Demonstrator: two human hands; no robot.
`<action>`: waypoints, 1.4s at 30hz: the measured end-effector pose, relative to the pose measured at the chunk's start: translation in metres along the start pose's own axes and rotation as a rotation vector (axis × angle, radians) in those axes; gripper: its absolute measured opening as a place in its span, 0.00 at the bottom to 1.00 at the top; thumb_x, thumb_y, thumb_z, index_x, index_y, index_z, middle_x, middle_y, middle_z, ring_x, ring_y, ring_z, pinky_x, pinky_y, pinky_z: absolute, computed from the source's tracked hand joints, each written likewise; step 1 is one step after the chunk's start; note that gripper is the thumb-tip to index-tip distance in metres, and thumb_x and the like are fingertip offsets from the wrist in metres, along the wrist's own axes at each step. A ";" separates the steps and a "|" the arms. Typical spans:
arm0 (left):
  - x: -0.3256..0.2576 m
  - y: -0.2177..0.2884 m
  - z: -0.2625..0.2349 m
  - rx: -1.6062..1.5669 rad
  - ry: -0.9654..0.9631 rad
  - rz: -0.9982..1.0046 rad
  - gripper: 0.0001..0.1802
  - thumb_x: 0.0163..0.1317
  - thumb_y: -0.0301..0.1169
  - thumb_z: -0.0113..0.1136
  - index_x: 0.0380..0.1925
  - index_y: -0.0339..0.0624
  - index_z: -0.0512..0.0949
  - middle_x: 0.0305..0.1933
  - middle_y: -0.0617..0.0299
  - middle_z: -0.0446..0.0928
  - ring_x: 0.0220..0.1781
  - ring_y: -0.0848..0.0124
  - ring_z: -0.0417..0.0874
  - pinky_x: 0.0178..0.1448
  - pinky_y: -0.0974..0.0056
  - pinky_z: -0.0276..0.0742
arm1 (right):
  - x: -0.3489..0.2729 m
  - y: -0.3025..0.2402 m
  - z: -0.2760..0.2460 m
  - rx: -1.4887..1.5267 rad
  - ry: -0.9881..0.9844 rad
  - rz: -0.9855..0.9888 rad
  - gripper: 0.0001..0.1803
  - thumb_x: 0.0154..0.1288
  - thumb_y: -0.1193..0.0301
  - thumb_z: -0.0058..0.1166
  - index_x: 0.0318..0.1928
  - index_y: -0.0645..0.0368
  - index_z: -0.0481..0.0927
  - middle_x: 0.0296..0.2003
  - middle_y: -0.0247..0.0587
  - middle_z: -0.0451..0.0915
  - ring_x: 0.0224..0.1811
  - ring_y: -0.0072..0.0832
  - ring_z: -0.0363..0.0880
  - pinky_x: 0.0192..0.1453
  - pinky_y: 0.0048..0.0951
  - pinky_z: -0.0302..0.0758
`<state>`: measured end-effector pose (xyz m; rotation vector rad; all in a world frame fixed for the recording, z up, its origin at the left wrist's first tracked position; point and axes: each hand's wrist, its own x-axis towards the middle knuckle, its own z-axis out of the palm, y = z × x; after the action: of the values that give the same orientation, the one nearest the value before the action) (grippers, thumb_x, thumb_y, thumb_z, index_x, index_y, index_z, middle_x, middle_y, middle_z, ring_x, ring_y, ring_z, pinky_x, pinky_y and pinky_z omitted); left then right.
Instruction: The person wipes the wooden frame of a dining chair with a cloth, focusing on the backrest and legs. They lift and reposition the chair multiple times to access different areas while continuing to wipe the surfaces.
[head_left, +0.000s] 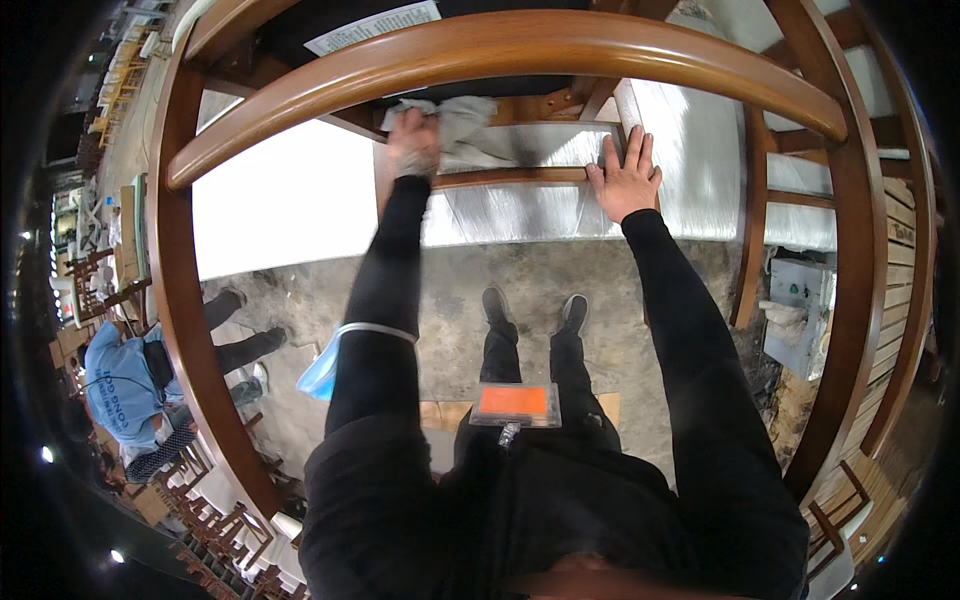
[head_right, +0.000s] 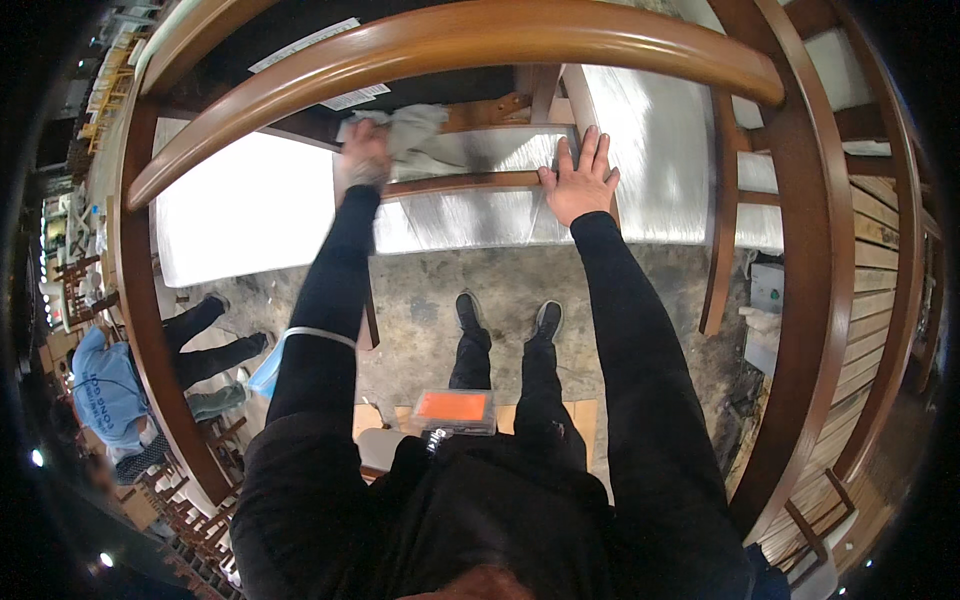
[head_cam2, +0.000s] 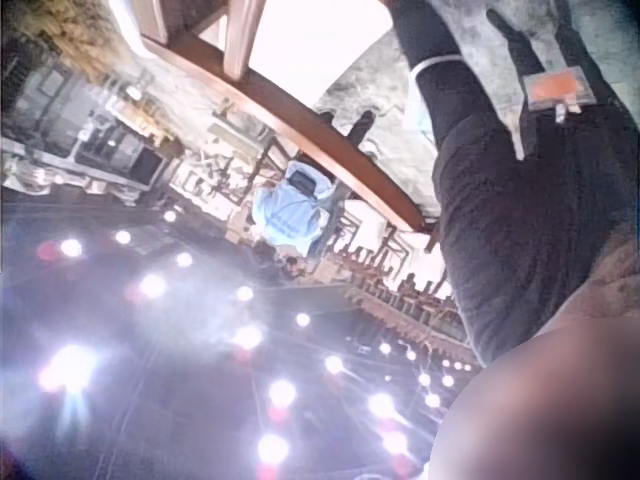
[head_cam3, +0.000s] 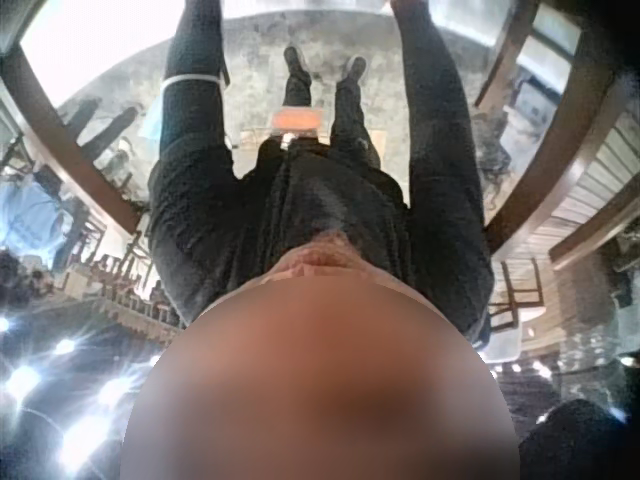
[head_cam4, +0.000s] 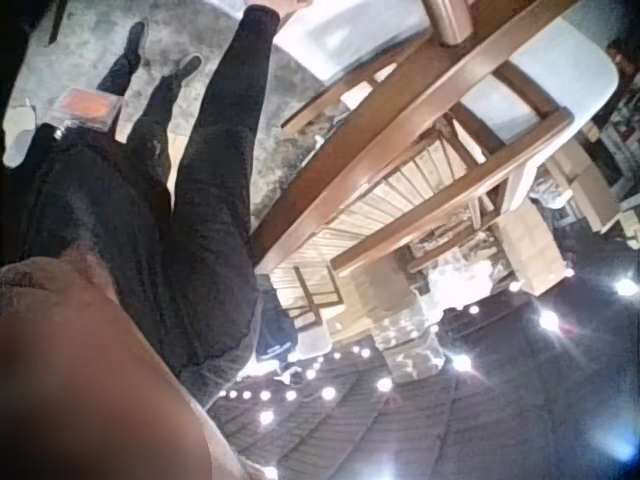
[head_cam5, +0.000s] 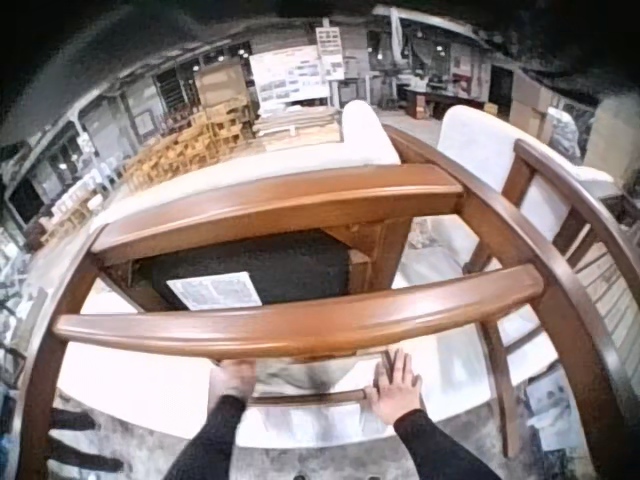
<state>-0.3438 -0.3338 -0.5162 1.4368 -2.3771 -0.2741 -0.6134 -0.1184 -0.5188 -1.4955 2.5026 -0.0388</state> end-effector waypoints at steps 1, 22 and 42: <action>-0.017 -0.014 -0.015 0.365 0.046 0.279 0.08 0.58 0.31 0.58 0.37 0.42 0.80 0.45 0.54 0.76 0.52 0.51 0.76 0.52 0.51 0.77 | -0.001 0.000 -0.002 0.023 0.033 -0.025 0.38 0.74 0.43 0.37 0.76 0.47 0.58 0.80 0.54 0.31 0.82 0.52 0.26 0.74 0.72 0.45; -0.115 0.123 0.061 -0.205 -0.060 0.274 0.30 0.52 0.40 0.70 0.56 0.44 0.78 0.62 0.50 0.73 0.66 0.48 0.69 0.71 0.45 0.64 | 0.011 0.015 0.006 -0.016 -0.111 -0.040 0.39 0.70 0.45 0.41 0.77 0.42 0.56 0.80 0.55 0.28 0.82 0.56 0.25 0.72 0.70 0.48; -0.214 0.185 -0.077 -0.857 -0.278 0.114 0.28 0.63 0.23 0.56 0.65 0.35 0.71 0.64 0.45 0.75 0.68 0.51 0.74 0.71 0.57 0.67 | -0.135 -0.059 -0.058 1.775 -0.344 0.170 0.21 0.63 0.70 0.64 0.56 0.59 0.77 0.48 0.37 0.81 0.56 0.26 0.76 0.62 0.27 0.71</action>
<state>-0.3740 -0.0567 -0.4245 0.8780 -2.0734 -1.3348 -0.5128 -0.0346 -0.4301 -0.3864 1.2460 -1.3515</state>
